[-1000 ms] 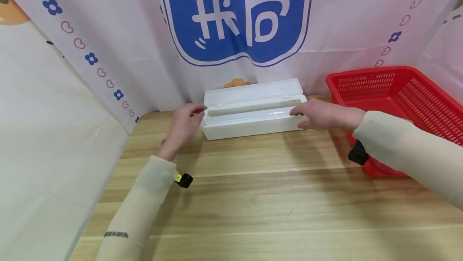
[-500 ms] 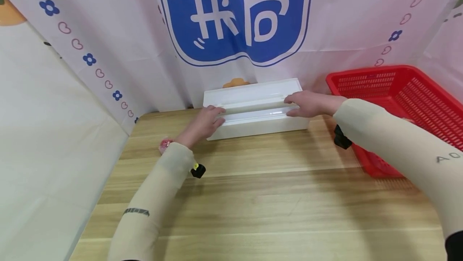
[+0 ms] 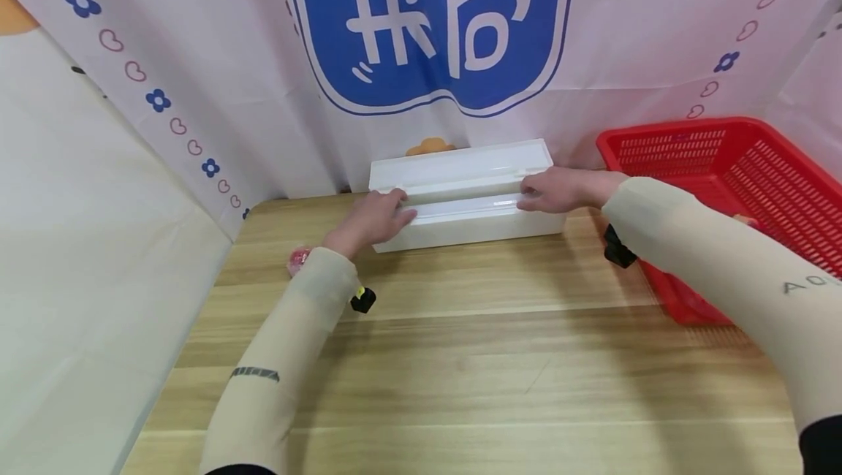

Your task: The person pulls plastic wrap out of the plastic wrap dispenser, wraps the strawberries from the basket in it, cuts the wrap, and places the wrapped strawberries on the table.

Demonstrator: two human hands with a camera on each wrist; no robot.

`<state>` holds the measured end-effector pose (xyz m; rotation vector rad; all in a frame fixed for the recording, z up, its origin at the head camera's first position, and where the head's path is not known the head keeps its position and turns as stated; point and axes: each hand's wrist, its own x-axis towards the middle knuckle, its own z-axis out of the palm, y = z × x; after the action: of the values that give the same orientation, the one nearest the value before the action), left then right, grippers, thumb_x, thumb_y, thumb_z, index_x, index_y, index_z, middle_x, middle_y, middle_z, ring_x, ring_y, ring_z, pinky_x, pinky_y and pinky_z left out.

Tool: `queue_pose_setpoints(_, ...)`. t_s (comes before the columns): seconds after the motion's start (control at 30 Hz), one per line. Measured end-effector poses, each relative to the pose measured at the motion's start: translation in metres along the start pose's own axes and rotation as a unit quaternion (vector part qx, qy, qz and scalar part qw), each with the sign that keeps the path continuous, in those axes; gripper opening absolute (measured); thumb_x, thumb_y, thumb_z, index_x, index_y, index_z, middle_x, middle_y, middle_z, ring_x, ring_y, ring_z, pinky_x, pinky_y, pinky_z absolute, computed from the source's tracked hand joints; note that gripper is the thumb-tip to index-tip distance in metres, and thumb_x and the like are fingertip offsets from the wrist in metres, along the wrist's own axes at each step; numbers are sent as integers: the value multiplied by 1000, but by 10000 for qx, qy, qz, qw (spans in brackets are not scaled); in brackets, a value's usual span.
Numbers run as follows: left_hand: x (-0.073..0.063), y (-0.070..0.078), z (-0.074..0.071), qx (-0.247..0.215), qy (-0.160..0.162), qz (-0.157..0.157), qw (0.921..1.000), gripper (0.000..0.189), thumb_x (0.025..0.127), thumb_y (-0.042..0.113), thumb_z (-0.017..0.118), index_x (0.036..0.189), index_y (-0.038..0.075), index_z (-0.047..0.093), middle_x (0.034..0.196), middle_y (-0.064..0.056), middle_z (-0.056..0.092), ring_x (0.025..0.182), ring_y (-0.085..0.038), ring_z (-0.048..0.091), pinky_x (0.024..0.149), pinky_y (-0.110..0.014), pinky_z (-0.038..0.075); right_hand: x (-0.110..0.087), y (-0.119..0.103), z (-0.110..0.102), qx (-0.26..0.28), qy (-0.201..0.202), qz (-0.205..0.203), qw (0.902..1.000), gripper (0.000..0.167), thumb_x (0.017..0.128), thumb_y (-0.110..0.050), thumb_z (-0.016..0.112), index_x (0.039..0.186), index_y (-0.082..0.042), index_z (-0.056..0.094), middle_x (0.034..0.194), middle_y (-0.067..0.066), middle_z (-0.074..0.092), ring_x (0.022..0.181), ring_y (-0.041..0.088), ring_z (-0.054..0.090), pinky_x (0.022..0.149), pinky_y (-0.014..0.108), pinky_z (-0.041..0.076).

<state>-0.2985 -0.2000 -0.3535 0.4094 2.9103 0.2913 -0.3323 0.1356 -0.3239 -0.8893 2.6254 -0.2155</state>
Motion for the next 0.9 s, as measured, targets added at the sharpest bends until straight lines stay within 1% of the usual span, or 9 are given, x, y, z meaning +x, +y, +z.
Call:
queue_pose_setpoints(0.1,3,0,-5,-11,-194,-241,9995,53,103,46,40,140,8,43,136,-16,58,125,-34,55,110,-53,40,4,1,-1,60,-3,-24,10000,35,101,-24,51,127,0,56,120,19,63,104,31,57,98,50,50)
queue_pose_setpoints(0.2,5,-1,-9,8,-259,-287,9993,45,102,37,40,137,8,44,136,-16,57,124,-34,54,111,-56,37,10,2,-3,88,4,102,9999,33,98,-15,50,126,0,57,122,19,62,106,32,55,99,51,48)
queue_pose_setpoints(0.3,8,-3,-10,59,-192,-162,9997,39,101,27,41,135,8,46,135,-16,58,123,-34,55,109,-57,38,13,3,-4,-106,158,76,9998,29,95,-8,52,121,1,61,116,19,63,101,32,55,97,51,49)
queue_pose_setpoints(0.4,9,-4,-9,107,-42,9,9999,30,102,21,44,126,6,53,123,-15,63,113,-33,59,103,-52,44,15,4,-2,-303,470,8,9984,25,93,-4,56,115,0,67,110,18,66,96,31,57,95,49,51)
queue_pose_setpoints(0.47,9,-5,-8,115,58,100,9999,25,102,19,47,121,6,58,116,-14,65,107,-31,60,98,-48,48,16,6,1,-235,686,100,9973,24,94,-4,59,114,-2,70,111,18,69,96,31,58,97,49,52)
queue_pose_setpoints(0.53,9,-6,-7,108,143,174,9997,23,101,16,51,117,5,62,114,-14,67,106,-30,61,98,-45,49,17,8,4,-69,877,293,9957,24,94,-5,60,115,-4,72,116,19,69,100,31,60,100,49,52)
queue_pose_setpoints(0.63,9,-7,-7,74,276,249,9993,24,100,12,54,118,4,67,120,-15,69,113,-31,62,104,-44,49,18,9,6,207,1061,602,9923,26,95,-6,60,119,-5,71,123,20,67,108,33,60,103,51,51)
queue_pose_setpoints(0.77,11,-10,-6,73,428,222,9988,26,99,8,55,120,5,70,129,-15,67,126,-32,58,111,-44,45,16,9,3,345,1176,796,9893,28,95,-6,60,122,-5,70,127,20,65,113,35,56,104,53,49)
queue_pose_setpoints(0.9,10,-10,-9,51,650,128,9978,27,98,6,56,120,7,71,129,-13,67,125,-30,59,110,-43,47,15,8,-3,427,1175,808,9889,29,95,-6,61,122,-5,70,127,20,66,112,35,56,103,52,50)
